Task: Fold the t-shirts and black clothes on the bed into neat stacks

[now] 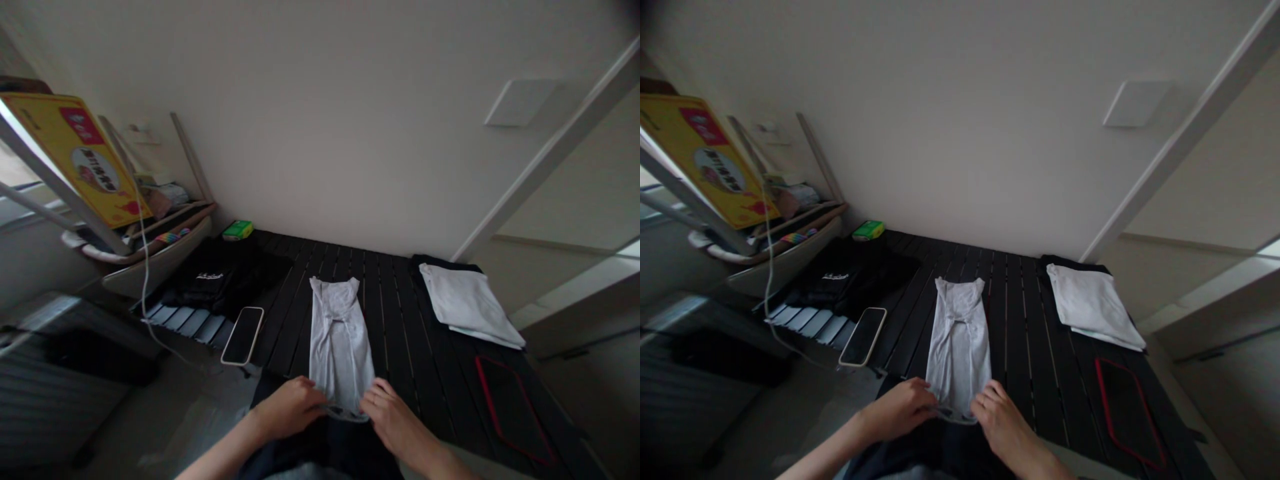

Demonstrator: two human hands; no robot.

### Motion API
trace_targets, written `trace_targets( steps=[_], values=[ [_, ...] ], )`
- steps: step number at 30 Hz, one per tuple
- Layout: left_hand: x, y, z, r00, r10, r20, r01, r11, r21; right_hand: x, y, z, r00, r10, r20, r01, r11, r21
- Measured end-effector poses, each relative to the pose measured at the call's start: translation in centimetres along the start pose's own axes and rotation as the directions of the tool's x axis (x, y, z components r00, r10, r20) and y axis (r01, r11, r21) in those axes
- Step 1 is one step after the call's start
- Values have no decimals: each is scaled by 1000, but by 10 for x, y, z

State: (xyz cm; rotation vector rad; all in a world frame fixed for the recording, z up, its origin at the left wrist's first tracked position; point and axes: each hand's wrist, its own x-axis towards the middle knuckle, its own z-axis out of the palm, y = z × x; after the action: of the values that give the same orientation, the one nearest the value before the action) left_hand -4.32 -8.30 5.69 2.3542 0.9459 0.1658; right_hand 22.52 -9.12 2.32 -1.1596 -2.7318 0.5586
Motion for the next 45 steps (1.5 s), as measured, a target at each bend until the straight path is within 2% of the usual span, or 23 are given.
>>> trace_targets(
  steps=[2,3,5,7,8,10,12,13,14,15,17,18,20,22,24,27,29,31,35,38,41,43,45],
  values=[
    [0,2,-23,987,2,161,16,994,-106,6,-4,-30,978,-22,205,-13,985,171],
    [4,-1,-36,979,4,204,26,989,-143,11,-3,-46,963,-29,267,-38,970,241],
    [17,-11,-60,983,-47,175,76,984,-164,30,6,-76,962,2,275,-97,938,334],
    [40,-28,-81,986,-168,13,168,976,-140,57,21,-98,987,101,129,-141,923,358],
    [53,-37,-89,968,-230,-97,216,967,-135,73,29,-104,986,168,19,-164,925,343],
    [80,-52,-95,890,-319,-326,293,948,-126,101,42,-104,922,319,-219,-262,931,253],
    [102,-60,-85,772,-399,-495,409,908,-95,121,48,-87,810,425,-404,-405,904,137],
    [110,-62,-74,717,-444,-538,484,872,-73,128,47,-72,769,451,-453,-467,880,84],
    [115,-62,-60,669,-494,-556,567,822,-49,131,45,-55,748,468,-471,-513,858,38],
    [118,-60,-43,639,-540,-548,632,774,-26,133,42,-36,757,466,-458,-525,851,-3],
    [119,-56,-7,645,-577,-500,684,728,42,132,35,2,777,482,-405,-547,835,-56],
    [118,-53,9,634,-564,-529,697,713,75,130,32,17,774,498,-390,-565,822,-71],
    [114,-48,30,610,-542,-578,717,688,111,128,29,37,726,564,-393,-634,770,-66],
    [113,-43,37,552,-564,-614,763,639,100,127,29,42,658,633,-408,-703,711,-31],
    [114,-38,33,522,-595,-611,790,608,82,128,32,37,641,659,-394,-715,699,5],
    [119,-31,25,577,-606,-548,752,656,66,126,37,23,719,613,-329,-630,774,64],
    [124,-26,25,617,-614,-492,711,703,14,122,41,15,748,587,-310,-582,804,118],
    [131,-20,30,667,-591,-453,639,767,-60,113,44,8,750,576,-326,-561,815,149],
    [164,3,36,783,-433,-447,384,901,-200,86,61,-11,719,555,-418,-567,816,109],
    [213,33,25,821,-300,-486,172,941,-291,56,93,-48,669,534,-517,-599,799,51],
    [271,65,2,857,-104,-504,-94,932,-351,25,141,-105,592,496,-634,-666,745,-38],
    [303,83,-11,869,21,-495,-227,905,-360,8,176,-141,514,494,-701,-753,651,-93],
    [321,92,-16,876,41,-481,-231,911,-342,-4,209,-159,381,519,-765,-862,498,-92]
  ],
)
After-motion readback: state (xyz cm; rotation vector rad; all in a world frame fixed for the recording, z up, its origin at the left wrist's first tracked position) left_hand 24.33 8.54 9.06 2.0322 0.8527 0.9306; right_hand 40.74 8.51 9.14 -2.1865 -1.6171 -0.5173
